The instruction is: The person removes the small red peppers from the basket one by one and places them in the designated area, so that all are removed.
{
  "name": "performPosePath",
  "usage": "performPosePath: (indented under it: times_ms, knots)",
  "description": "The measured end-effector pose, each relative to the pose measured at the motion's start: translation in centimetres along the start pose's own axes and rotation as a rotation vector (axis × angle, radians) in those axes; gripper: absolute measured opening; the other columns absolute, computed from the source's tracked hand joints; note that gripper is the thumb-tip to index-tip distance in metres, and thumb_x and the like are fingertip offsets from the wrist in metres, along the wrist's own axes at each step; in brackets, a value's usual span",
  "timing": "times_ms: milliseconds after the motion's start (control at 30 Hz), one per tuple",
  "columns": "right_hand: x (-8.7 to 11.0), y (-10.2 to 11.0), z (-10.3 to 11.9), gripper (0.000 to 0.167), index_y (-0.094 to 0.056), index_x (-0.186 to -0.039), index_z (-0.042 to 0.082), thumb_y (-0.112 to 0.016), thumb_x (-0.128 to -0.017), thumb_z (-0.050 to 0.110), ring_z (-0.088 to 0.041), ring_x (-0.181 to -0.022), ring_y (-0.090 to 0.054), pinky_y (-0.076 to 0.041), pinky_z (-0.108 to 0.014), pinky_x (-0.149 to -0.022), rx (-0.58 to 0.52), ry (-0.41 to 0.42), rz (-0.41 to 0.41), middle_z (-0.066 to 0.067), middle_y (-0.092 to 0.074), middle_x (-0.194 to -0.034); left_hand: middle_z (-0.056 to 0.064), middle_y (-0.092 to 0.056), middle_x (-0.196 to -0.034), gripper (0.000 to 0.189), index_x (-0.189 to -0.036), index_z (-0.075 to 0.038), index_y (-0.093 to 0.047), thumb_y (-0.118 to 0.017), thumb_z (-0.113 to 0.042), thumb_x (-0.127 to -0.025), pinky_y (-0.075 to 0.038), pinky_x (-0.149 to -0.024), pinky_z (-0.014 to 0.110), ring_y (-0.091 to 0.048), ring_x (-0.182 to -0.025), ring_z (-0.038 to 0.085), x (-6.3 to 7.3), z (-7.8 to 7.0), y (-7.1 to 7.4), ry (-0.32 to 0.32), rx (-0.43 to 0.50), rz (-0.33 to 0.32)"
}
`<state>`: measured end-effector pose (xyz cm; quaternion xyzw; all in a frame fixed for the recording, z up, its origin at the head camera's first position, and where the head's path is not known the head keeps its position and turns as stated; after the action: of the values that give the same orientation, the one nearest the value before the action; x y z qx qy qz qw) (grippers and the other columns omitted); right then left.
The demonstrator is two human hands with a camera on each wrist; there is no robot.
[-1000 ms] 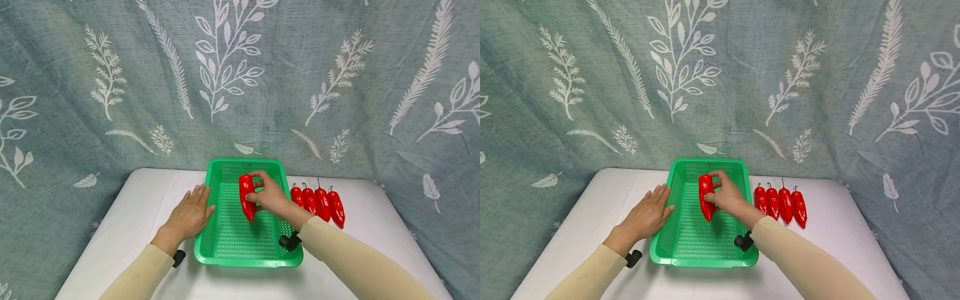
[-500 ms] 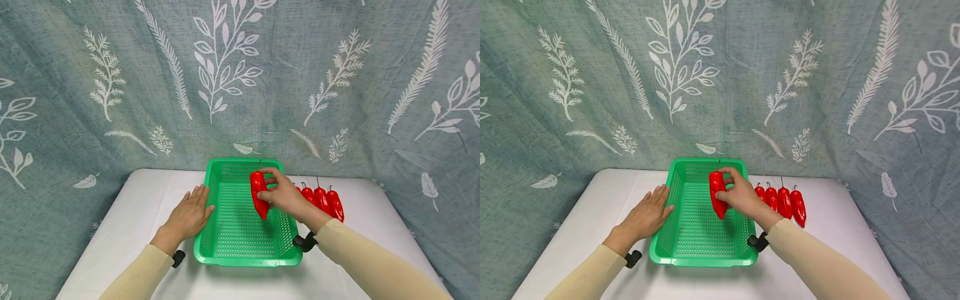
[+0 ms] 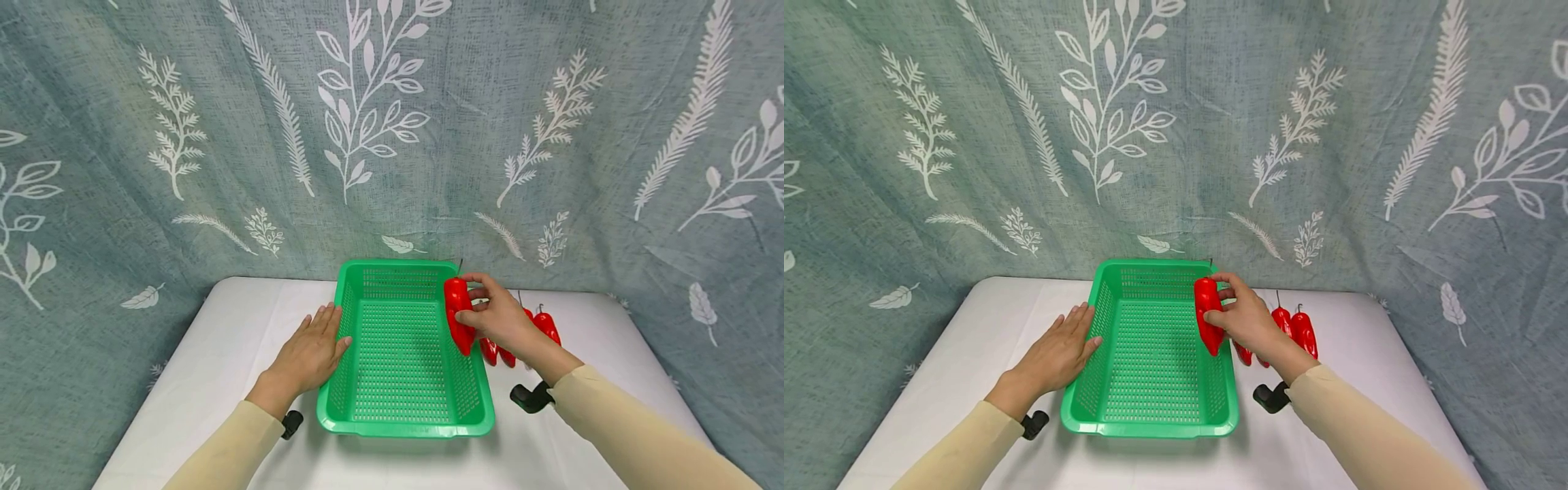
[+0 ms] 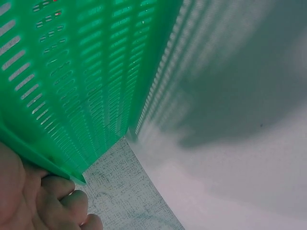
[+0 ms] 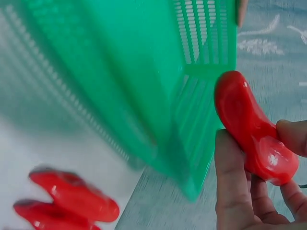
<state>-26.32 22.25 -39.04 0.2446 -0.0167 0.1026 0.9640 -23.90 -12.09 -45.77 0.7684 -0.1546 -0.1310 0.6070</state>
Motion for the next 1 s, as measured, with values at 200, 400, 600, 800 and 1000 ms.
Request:
performPosePath:
  times_ms: [200, 400, 600, 800, 1000]
  knots:
    - [0.6, 2.3, -1.3, 0.074, -0.035, -0.160, 0.008, -0.073, -0.096, 0.013, -0.039, -0.116, -0.066, -0.066, -0.042, -0.074, 0.065, -0.015, -0.023, -0.028, -0.054, -0.142, 0.026, -0.022, -0.172, 0.071, -0.164, 0.007, -0.023, -0.040, -0.041, -0.115, -0.020, -0.131, 0.057, -0.022, -0.161, 0.040, 0.0, -0.1, 0.0, 0.002, 0.004, 0.000]
    - [1.1, 5.2, -3.3, 0.077, -0.032, -0.163, 0.009, -0.072, -0.097, 0.016, -0.044, -0.122, -0.062, -0.066, -0.041, -0.074, 0.177, -0.051, -0.057, -0.030, -0.050, -0.148, 0.025, -0.021, -0.173, 0.071, -0.165, 0.006, -0.022, -0.039, -0.042, -0.115, -0.020, -0.131, 0.056, -0.021, -0.162, 0.040, 0.0, -0.2, 0.0, 0.002, 0.005, 0.008]
    - [1.6, 8.0, -5.8, 0.077, -0.031, -0.162, 0.004, -0.070, -0.097, 0.017, -0.050, -0.123, -0.060, -0.067, -0.046, -0.076, 0.301, -0.098, -0.113, -0.033, -0.050, -0.145, 0.024, -0.021, -0.173, 0.071, -0.165, 0.005, -0.021, -0.038, -0.043, -0.115, -0.020, -0.132, 0.055, -0.020, -0.162, 0.039, -0.1, -0.3, 0.0, 0.003, 0.008, 0.012]
    - [1.6, 9.7, -8.0, 0.080, -0.027, -0.162, 0.000, -0.070, -0.097, 0.017, -0.053, -0.123, -0.060, -0.067, -0.049, -0.077, 0.338, -0.144, -0.146, -0.036, -0.048, -0.144, 0.025, -0.021, -0.173, 0.072, -0.165, 0.006, -0.022, -0.039, -0.043, -0.115, -0.020, -0.132, 0.056, -0.020, -0.162, 0.039, 0.0, -0.2, 0.0, 0.004, 0.014, 0.011]
    - [1.7, 10.9, -9.2, 0.082, -0.024, -0.163, -0.001, -0.069, -0.098, 0.018, -0.053, -0.121, -0.061, -0.067, -0.044, -0.073, 0.333, -0.171, -0.155, -0.038, -0.046, -0.145, 0.025, -0.022, -0.172, 0.071, -0.165, 0.006, -0.022, -0.039, -0.042, -0.115, -0.021, -0.131, 0.057, -0.020, -0.162, 0.039, 0.0, -0.1, 0.0, 0.001, 0.011, 0.000]
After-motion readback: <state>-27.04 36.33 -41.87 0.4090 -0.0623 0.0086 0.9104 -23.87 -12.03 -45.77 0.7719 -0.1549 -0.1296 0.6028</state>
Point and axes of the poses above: each hand's wrist, its own x-axis away from the middle knuckle, its own y-axis out of the back of the hand, z = x × y, the point moved 2 cm from there along -x, towards the middle knuckle
